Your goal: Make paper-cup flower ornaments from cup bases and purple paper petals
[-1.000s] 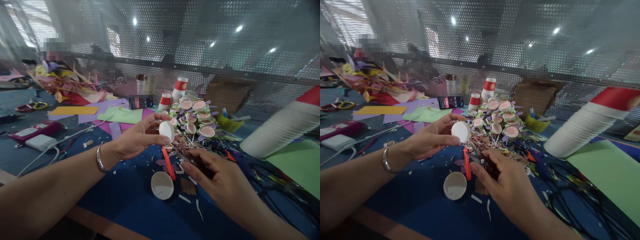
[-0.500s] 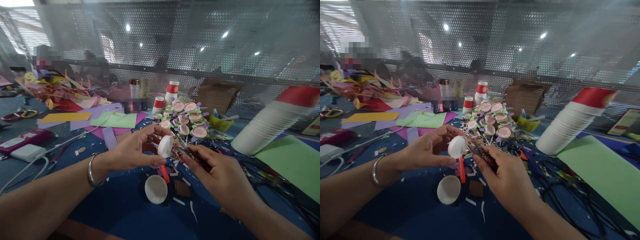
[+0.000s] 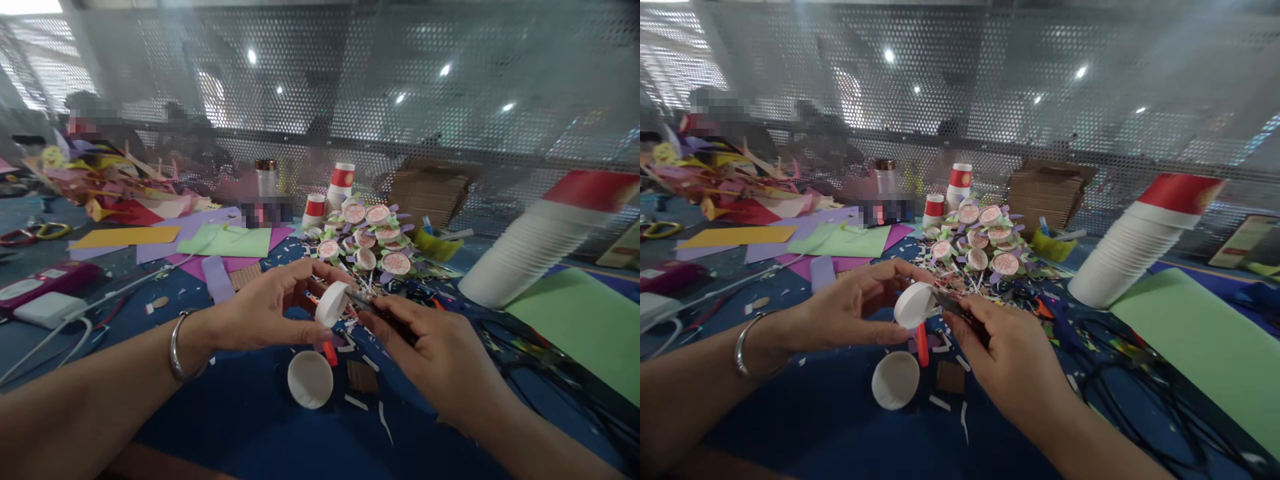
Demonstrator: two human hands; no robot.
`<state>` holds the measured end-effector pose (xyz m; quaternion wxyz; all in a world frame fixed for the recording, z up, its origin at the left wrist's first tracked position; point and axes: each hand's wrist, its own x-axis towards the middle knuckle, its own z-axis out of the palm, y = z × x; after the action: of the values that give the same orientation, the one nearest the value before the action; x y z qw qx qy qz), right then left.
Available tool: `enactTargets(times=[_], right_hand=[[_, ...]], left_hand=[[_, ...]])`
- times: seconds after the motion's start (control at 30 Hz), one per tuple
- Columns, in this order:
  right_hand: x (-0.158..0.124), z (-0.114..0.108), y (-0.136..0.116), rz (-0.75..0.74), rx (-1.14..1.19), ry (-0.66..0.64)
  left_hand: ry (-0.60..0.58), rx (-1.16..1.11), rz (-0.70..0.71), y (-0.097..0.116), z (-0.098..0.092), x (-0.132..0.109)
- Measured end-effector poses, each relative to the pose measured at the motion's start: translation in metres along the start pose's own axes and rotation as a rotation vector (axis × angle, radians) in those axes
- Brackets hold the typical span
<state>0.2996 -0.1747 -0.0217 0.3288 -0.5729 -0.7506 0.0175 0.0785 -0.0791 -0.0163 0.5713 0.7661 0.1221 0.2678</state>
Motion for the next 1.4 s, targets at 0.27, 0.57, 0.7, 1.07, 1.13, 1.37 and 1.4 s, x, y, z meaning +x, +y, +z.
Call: enactTargets(times=[0.27, 0.57, 0.7, 1.07, 1.13, 1.37, 1.4], right_hand=[[0.0005, -0.0030, -0.0016, 0.008, 0.011, -0.051], [0.0017, -0.0066, -0.0070, 0.061, 0.059, -0.141], [0.0002, -0.0079, -0.0068, 0.065, 0.061, -0.086], [0.0020, -0.0087, -0.0060, 0.089, 0.051, -0.111], [0.0018, -0.0084, -0.0055, 0.098, 0.053, -0.119], [0.0013, -0.0094, -0.0061, 0.112, 0.022, -0.158], [0.0012, -0.0091, -0.0060, 0.105, 0.016, -0.155]], left_hand=[[-0.019, 0.050, 0.018, 0.0032, -0.0005, -0.0013], [0.007, -0.261, -0.144, 0.0035, -0.0022, -0.0006], [0.074, -0.365, -0.149, 0.0018, -0.0033, 0.0013], [0.023, -0.243, -0.190, 0.0011, -0.0010, 0.0020], [0.006, -0.218, -0.190, 0.0014, -0.0010, 0.0015], [-0.028, -0.151, -0.198, 0.0028, -0.0011, 0.0003], [-0.027, -0.149, -0.199, 0.0029, -0.0010, 0.0002]])
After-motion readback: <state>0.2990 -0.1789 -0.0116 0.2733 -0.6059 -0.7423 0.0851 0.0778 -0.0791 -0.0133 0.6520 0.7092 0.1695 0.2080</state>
